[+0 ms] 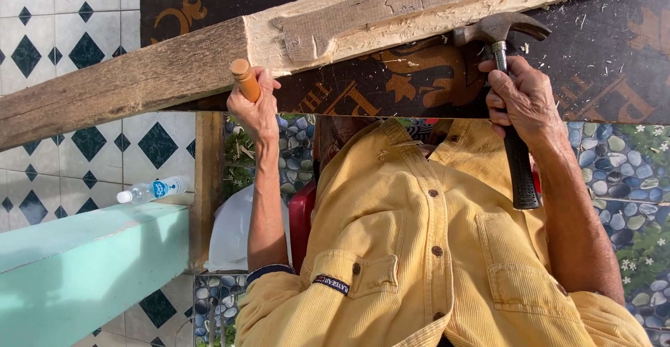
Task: A person uses a hammer and chisel to carve a rectangular groove into a wooden beam on a workshop table.
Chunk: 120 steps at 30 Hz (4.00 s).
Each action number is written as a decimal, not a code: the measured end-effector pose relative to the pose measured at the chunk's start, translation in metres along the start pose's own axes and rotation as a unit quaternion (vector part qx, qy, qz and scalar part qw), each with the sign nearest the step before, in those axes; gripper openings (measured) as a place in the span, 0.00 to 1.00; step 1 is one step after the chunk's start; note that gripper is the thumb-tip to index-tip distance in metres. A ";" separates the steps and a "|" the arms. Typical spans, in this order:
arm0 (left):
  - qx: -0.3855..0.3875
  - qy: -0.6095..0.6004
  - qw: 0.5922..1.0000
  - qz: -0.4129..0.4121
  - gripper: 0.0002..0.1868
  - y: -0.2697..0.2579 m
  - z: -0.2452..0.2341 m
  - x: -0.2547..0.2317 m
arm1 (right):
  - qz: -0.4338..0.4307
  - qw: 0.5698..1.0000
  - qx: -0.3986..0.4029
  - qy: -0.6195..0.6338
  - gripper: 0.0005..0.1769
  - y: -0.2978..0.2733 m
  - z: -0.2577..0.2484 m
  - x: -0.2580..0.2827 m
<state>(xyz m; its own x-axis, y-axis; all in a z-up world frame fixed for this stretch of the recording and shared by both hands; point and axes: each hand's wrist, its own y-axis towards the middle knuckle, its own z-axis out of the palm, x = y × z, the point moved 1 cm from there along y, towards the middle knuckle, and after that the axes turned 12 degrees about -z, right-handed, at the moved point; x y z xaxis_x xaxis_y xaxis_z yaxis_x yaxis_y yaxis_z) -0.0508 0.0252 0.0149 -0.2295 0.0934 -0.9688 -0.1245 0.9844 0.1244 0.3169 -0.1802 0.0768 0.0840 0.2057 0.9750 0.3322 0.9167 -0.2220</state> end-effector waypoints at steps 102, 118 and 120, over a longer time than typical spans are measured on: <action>0.261 0.351 0.829 0.348 0.46 0.153 0.074 -0.022 | -0.020 1.000 0.021 -0.008 0.14 0.046 -0.016 0.003; 0.314 0.419 0.813 0.257 0.68 0.111 0.025 -0.035 | -0.085 0.994 0.018 0.060 0.18 0.041 -0.032 0.000; 0.304 0.426 0.813 0.255 0.65 0.107 0.028 -0.033 | -0.082 0.995 0.010 0.064 0.18 0.034 -0.039 -0.001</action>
<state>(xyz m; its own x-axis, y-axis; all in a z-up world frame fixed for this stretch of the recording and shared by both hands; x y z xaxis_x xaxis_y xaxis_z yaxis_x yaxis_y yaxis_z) -0.0299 0.1317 0.0545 -0.7201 0.6296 -0.2919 0.6365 0.7667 0.0835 0.3650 -0.1624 0.0677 0.1499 0.0089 0.9887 0.3329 0.9411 -0.0590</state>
